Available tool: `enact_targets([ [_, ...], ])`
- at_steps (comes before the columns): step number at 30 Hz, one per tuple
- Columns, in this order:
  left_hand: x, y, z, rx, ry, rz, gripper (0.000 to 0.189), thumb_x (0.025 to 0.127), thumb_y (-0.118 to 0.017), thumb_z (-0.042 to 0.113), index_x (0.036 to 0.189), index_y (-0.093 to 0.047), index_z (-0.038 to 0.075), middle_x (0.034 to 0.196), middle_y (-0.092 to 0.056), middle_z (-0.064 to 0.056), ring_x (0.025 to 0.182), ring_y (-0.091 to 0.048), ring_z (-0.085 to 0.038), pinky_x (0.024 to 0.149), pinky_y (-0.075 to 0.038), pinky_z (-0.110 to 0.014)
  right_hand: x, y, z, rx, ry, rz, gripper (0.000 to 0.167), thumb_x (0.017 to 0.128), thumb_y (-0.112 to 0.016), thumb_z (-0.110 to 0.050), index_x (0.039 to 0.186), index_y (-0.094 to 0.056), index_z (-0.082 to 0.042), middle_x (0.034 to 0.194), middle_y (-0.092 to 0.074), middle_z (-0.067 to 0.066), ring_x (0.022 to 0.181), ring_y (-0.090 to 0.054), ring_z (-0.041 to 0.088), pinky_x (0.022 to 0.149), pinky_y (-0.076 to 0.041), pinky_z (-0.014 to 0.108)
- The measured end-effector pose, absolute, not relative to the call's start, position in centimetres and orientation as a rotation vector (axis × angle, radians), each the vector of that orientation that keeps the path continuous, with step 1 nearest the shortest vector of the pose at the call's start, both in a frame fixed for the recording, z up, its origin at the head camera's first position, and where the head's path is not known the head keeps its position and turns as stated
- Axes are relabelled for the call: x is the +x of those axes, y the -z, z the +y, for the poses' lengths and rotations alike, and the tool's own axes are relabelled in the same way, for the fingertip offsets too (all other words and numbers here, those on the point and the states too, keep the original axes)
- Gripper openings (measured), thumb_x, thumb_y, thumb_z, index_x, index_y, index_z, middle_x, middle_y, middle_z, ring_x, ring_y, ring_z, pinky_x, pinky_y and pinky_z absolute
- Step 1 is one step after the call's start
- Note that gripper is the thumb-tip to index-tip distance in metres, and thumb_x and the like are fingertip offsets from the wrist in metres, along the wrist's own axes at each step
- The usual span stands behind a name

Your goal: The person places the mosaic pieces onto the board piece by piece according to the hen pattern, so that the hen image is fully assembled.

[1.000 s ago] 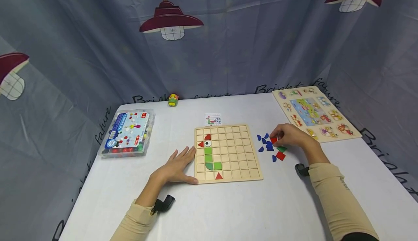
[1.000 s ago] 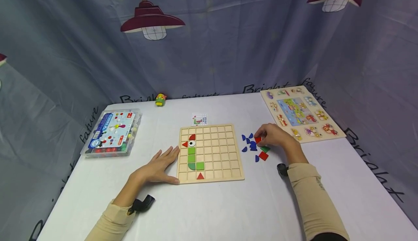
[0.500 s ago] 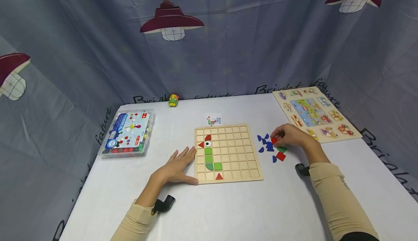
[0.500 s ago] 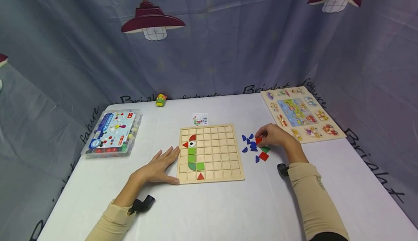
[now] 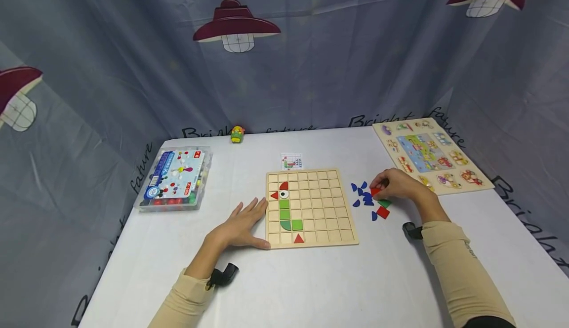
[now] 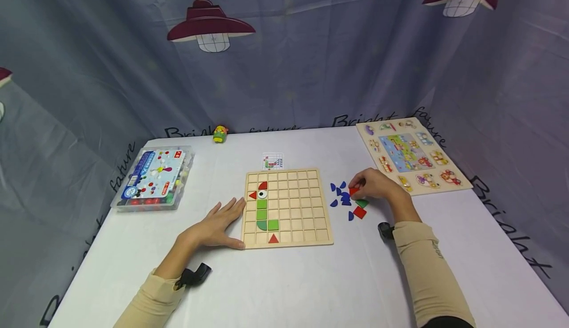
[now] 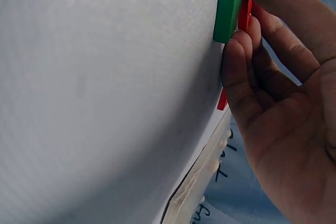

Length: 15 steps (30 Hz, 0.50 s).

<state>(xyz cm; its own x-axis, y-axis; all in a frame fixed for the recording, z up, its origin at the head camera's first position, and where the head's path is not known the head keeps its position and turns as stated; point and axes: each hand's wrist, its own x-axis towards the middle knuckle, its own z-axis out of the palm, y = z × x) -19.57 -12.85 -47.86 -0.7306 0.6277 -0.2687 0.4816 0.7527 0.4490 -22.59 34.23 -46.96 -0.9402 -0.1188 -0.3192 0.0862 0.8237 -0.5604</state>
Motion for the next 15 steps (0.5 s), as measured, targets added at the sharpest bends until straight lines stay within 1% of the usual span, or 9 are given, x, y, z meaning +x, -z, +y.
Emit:
enact_targets([
  [7,-19.51,47.87,-12.81,0.84,-0.51,2.537,0.116,0.071,-0.077,0.06,0.156,-0.016,0.009,0.165,-0.012,-0.004,0.154,-0.005,-0.024,0.124,0.0,-0.052,-22.31,46.89,34.2,-0.029,0.84,2.681,0.035,0.074,-0.084,-0.021,0.102,-0.073,-0.005,0.089,-0.066,0.006,0.082,-0.055,0.02,0.074,-0.05,0.027],
  [15,-19.52,47.96,-12.84,0.844,-0.497,2.544,0.116,0.071,-0.077,0.06,0.157,-0.016,0.009,0.165,-0.012,-0.004,0.154,-0.005,-0.024,0.124,0.0,-0.052,-21.85,46.37,33.48,-0.039,0.841,2.695,0.033,0.074,-0.083,-0.02,0.101,-0.072,-0.004,0.089,-0.068,0.006,0.08,-0.056,0.019,0.071,-0.05,0.027],
])
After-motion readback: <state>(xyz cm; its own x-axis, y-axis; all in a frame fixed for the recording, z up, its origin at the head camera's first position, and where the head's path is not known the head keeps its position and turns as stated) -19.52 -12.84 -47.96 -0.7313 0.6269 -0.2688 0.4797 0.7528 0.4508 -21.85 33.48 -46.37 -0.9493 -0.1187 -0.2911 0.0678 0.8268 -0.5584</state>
